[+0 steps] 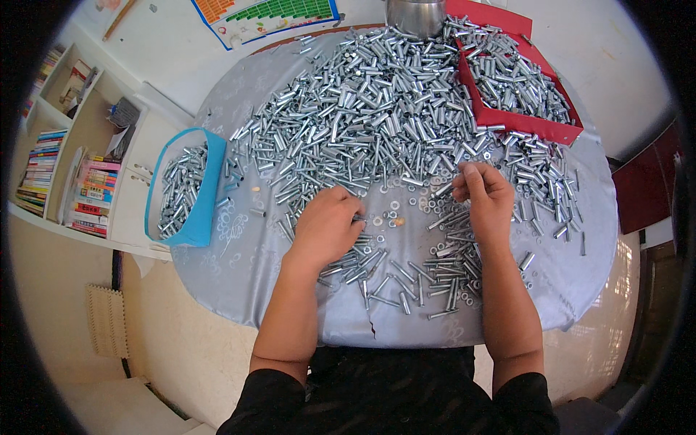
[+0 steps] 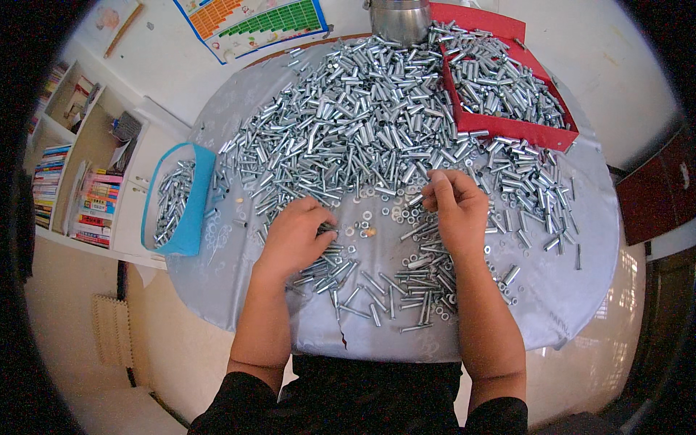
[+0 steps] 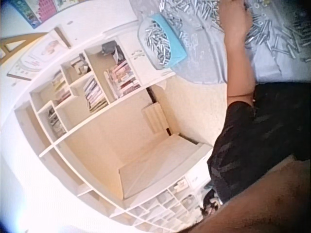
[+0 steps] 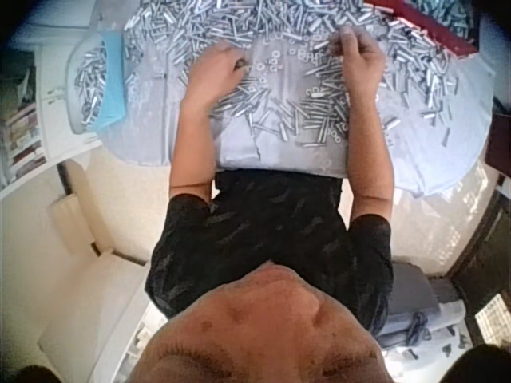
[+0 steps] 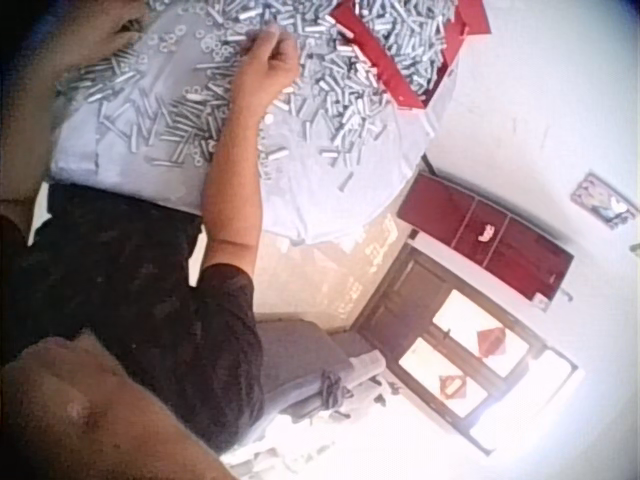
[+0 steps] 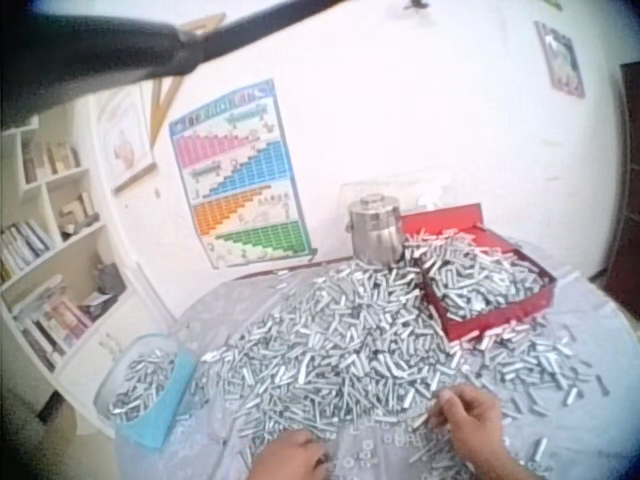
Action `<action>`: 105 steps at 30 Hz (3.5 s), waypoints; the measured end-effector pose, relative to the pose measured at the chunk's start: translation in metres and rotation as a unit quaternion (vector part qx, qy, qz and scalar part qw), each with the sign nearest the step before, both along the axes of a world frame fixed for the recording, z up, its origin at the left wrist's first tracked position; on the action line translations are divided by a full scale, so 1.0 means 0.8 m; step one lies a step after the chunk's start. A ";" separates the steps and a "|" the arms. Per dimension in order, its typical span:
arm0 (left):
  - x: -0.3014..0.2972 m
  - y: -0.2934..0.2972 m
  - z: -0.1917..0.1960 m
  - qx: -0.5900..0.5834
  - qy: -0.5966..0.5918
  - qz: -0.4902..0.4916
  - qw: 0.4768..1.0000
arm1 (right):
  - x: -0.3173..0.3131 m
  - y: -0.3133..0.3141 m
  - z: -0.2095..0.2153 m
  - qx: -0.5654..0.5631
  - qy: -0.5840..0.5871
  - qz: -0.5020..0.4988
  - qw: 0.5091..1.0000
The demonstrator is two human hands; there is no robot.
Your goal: The person repeatedly picks up metal bolts and washers from a large pile on a table. They insert the washers onto the bolts by hand, one at a time, and place the assembled units into a red box. The task involves continuous manual handling of small hardware components.
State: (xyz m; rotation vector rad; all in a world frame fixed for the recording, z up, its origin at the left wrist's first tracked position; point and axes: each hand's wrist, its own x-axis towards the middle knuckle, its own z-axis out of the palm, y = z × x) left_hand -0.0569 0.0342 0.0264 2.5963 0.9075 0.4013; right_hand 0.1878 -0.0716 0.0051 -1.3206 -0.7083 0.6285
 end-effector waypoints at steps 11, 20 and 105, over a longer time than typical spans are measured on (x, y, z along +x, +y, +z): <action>0.000 0.009 -0.007 -0.036 -0.086 -0.028 0.995 | -0.022 0.008 0.005 0.006 -0.553 0.078 0.830; 0.020 -0.005 -0.010 -0.434 -0.341 0.058 0.832 | -0.028 0.015 -0.004 -0.043 -0.622 0.083 0.777; 0.025 -0.002 -0.020 -0.479 -0.484 0.130 0.721 | -0.060 0.027 -0.009 -0.090 -0.594 0.141 0.787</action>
